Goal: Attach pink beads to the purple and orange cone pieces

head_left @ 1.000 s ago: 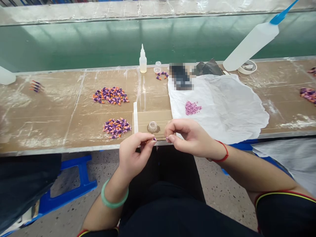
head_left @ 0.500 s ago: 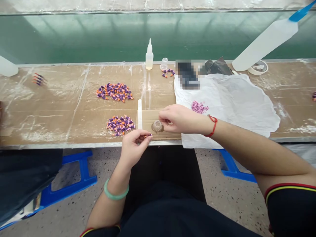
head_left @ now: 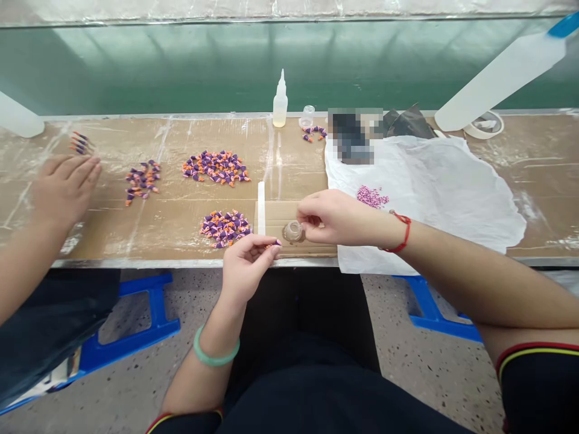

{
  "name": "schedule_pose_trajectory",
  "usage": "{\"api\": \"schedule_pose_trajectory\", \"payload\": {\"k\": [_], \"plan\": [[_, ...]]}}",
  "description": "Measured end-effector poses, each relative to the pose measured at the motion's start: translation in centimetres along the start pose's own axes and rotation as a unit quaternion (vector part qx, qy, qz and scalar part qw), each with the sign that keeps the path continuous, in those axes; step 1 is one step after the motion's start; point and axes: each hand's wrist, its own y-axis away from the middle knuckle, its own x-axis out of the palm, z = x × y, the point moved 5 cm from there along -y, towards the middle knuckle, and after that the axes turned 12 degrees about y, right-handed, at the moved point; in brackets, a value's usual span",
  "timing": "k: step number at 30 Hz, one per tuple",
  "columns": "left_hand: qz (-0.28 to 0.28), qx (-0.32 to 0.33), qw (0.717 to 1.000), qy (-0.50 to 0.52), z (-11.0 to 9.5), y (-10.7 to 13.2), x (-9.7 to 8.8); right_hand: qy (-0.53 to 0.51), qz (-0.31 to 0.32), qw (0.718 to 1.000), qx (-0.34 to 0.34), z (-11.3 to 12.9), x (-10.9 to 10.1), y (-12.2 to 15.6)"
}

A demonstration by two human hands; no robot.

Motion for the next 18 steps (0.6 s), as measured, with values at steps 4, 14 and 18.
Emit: {"api": "schedule_pose_trajectory", "payload": {"k": [4,14,18], "plan": [[-0.004,-0.03,0.991,0.127,-1.1,0.5,1.1,-0.264,-0.013,0.963,0.058,0.7,0.0,1.5],[0.04,-0.019,0.988,0.151,-3.7,1.7,3.7,-0.467,-0.042,0.881,0.06,3.3,-0.3,3.9],[0.032,-0.011,0.992,0.123,-3.8,2.0,3.8,-0.443,-0.051,0.894,0.044,3.9,-0.9,4.2]]}}
